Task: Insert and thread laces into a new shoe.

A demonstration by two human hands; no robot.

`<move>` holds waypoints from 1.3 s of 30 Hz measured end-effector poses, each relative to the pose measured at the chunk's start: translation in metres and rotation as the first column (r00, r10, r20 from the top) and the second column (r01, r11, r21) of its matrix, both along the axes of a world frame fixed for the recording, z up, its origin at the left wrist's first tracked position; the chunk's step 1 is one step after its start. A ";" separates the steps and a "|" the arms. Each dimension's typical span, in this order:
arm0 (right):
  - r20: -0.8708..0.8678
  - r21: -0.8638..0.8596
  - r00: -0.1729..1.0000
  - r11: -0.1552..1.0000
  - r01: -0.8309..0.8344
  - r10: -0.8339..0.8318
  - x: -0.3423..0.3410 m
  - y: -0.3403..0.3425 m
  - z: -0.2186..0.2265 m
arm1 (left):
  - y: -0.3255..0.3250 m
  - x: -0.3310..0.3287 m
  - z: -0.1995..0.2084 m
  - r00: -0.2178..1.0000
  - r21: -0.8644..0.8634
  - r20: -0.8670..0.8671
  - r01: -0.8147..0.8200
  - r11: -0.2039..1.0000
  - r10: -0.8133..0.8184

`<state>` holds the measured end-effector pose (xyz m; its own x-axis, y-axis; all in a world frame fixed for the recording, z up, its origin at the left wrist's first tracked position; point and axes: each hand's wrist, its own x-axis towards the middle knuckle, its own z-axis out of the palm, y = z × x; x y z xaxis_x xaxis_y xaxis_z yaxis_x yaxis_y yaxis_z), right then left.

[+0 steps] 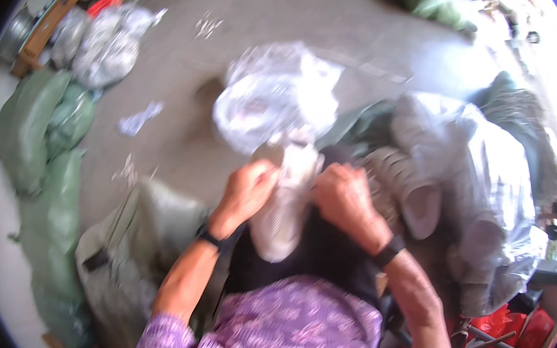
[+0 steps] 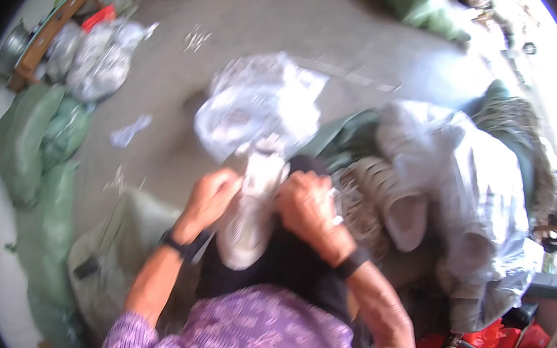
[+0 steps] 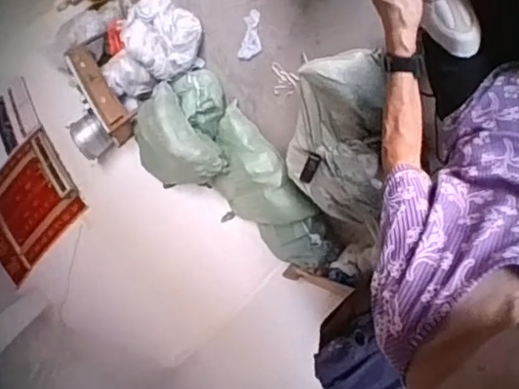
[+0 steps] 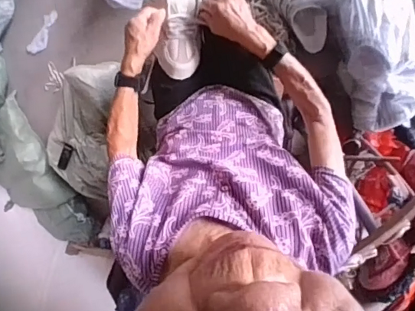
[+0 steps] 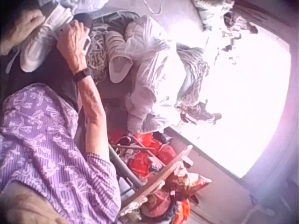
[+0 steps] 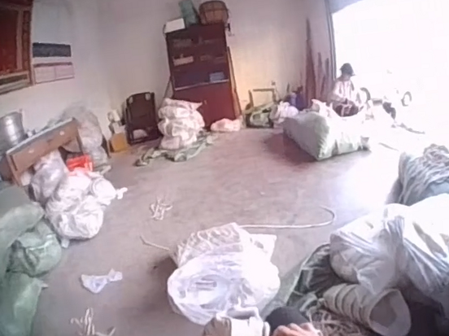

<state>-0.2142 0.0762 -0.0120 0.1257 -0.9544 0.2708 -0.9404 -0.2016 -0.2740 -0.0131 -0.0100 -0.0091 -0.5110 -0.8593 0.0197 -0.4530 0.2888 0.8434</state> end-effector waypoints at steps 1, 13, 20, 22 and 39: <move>0.020 -0.008 1.000 1.000 0.016 -0.015 -0.006 -0.002 -0.008 | 0.001 0.001 -0.007 0.999 0.131 -0.037 0.010 0.991 -0.005; 0.221 0.073 0.964 0.983 -0.171 0.151 0.034 -0.055 -0.016 | 0.002 0.019 -0.037 0.975 0.334 -0.211 0.004 0.943 0.070; 0.247 0.042 0.966 0.995 -0.091 0.078 0.036 -0.061 -0.032 | -0.004 0.013 -0.034 0.976 0.323 -0.213 0.020 0.946 0.052; 0.181 -0.116 0.977 0.989 -0.095 0.115 0.038 -0.056 -0.031 | -0.006 0.023 -0.043 0.984 0.404 -0.150 -0.026 0.915 0.094; 0.037 -0.034 0.996 0.996 0.087 -0.086 -0.032 -0.027 0.024 | -0.052 0.082 0.055 0.381 0.539 -0.828 0.338 0.771 0.412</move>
